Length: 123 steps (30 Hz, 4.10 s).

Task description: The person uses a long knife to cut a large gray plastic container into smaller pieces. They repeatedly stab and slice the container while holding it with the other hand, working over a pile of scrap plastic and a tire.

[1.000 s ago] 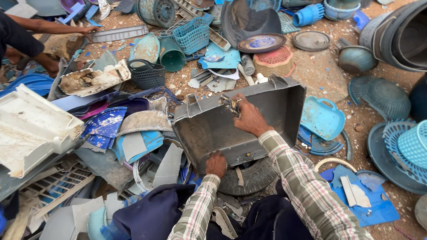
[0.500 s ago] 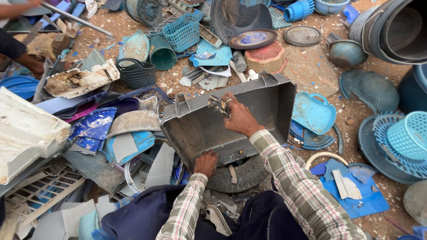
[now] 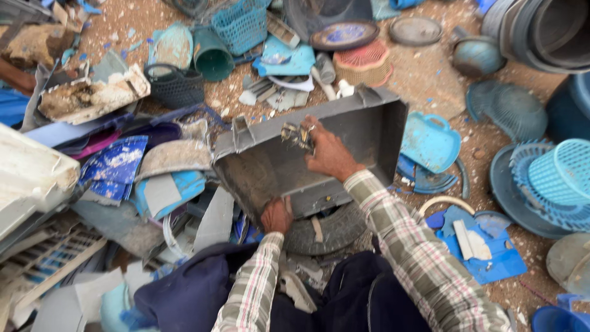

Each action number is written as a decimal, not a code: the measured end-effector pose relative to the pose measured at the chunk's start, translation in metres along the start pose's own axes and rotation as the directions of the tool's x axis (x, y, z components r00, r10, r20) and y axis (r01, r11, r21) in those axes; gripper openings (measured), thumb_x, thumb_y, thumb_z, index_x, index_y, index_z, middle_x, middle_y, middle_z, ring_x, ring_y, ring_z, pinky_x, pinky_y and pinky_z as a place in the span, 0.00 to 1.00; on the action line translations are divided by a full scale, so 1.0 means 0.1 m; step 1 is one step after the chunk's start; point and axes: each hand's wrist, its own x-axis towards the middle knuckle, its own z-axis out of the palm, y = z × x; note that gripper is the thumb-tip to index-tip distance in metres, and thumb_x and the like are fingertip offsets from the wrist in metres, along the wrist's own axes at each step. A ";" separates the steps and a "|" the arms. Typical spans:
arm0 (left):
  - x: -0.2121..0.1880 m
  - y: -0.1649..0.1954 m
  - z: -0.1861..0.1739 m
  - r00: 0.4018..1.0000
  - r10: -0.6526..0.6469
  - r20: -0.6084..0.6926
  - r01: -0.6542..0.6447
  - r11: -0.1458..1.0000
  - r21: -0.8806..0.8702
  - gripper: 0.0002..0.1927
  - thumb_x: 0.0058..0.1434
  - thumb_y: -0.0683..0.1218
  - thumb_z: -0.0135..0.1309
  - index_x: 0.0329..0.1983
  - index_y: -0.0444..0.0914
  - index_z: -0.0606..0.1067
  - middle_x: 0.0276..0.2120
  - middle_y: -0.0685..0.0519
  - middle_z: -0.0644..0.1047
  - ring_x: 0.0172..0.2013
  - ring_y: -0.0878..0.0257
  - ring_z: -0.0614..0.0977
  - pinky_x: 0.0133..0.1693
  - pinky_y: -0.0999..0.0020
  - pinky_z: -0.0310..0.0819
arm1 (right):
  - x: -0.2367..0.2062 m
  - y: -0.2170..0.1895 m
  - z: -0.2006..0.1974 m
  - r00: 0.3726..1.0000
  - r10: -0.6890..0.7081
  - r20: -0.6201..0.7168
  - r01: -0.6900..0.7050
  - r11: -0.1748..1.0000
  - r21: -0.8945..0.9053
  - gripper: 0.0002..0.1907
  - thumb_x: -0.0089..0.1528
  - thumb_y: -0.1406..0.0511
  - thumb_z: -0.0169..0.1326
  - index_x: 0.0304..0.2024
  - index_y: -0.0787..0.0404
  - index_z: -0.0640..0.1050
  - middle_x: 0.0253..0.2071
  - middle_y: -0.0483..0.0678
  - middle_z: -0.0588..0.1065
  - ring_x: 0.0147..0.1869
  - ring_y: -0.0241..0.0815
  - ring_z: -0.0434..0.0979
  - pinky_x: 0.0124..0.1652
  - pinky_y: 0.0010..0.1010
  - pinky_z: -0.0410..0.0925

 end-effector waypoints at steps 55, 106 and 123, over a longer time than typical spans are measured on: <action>-0.31 0.15 0.41 0.984 0.175 0.021 -0.165 0.953 -0.253 0.44 0.54 0.37 0.56 0.74 0.60 0.63 0.57 0.53 0.71 0.57 0.52 0.68 0.67 0.47 0.42 | -0.36 -0.40 -0.78 0.938 -0.145 -0.313 0.340 0.548 0.764 0.13 0.77 0.58 0.56 0.50 0.61 0.75 0.39 0.47 0.76 0.43 0.39 0.81 0.47 0.35 0.79; -0.44 0.12 0.45 0.974 0.199 -0.106 -0.224 0.913 -0.340 0.20 0.55 0.40 0.63 0.51 0.49 0.81 0.51 0.55 0.74 0.58 0.53 0.69 0.66 0.50 0.47 | -0.60 -0.72 -0.60 0.726 -0.022 -0.687 0.466 0.750 0.469 0.18 0.80 0.59 0.49 0.64 0.62 0.61 0.34 0.51 0.72 0.29 0.40 0.75 0.31 0.31 0.76; -0.45 0.15 0.44 0.951 0.269 -0.154 -0.304 0.909 -0.287 0.23 0.53 0.37 0.60 0.51 0.49 0.81 0.51 0.54 0.74 0.59 0.53 0.69 0.65 0.51 0.48 | -0.56 -0.15 -0.79 0.800 0.083 -0.594 0.410 0.646 0.644 0.24 0.76 0.55 0.52 0.59 0.60 0.55 0.33 0.54 0.71 0.25 0.44 0.73 0.28 0.36 0.76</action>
